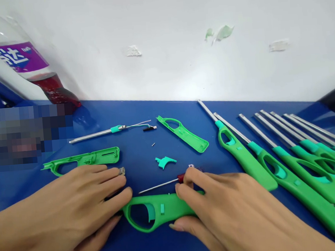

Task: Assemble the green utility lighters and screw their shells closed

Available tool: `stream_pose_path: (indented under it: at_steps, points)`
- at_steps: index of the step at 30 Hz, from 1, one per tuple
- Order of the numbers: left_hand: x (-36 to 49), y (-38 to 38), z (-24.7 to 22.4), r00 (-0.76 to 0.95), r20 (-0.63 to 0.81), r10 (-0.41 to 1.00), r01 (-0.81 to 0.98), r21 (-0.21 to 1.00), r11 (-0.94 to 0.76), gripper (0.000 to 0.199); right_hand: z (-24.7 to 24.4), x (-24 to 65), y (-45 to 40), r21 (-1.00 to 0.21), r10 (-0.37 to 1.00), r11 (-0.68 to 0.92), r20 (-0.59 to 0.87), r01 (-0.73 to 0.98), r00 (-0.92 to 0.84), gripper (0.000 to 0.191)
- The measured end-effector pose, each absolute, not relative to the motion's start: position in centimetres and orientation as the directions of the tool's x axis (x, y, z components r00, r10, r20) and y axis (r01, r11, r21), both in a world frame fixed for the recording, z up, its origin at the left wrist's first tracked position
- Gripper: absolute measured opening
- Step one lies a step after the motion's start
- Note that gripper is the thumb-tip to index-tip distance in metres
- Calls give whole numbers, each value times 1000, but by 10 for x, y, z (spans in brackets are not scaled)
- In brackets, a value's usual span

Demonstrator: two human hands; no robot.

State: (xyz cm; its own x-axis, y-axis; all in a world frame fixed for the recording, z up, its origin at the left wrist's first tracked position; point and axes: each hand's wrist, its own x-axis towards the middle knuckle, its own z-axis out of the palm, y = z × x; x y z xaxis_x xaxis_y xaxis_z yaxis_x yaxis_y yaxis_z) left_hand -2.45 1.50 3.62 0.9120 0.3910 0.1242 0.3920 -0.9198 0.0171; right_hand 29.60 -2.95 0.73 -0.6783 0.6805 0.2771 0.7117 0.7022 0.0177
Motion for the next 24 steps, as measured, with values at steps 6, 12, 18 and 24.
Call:
stream_pose_path:
  at_steps: [6, 12, 18, 24]
  points:
    - [-20, 14, 35, 906, 205, 372, 380, -2, -925, 25, 10, 294, -31, -4, 694, 693, 275, 721, -666, 38]
    - [-17, 16, 33, 905, 231, 358, 370, -12, -929, 31, 14, 292, -28, 20, 662, 717, 295, 697, -689, 41]
    - [-20, 15, 29, 920, 175, 350, 352, 21, -936, 25, 18, 286, -23, 45, 628, 737, 321, 674, -709, 44]
    - [-19, 12, 33, 911, 112, 398, 386, 116, -915, 29, 27, 279, -17, 66, 569, 782, 329, 619, -754, 53]
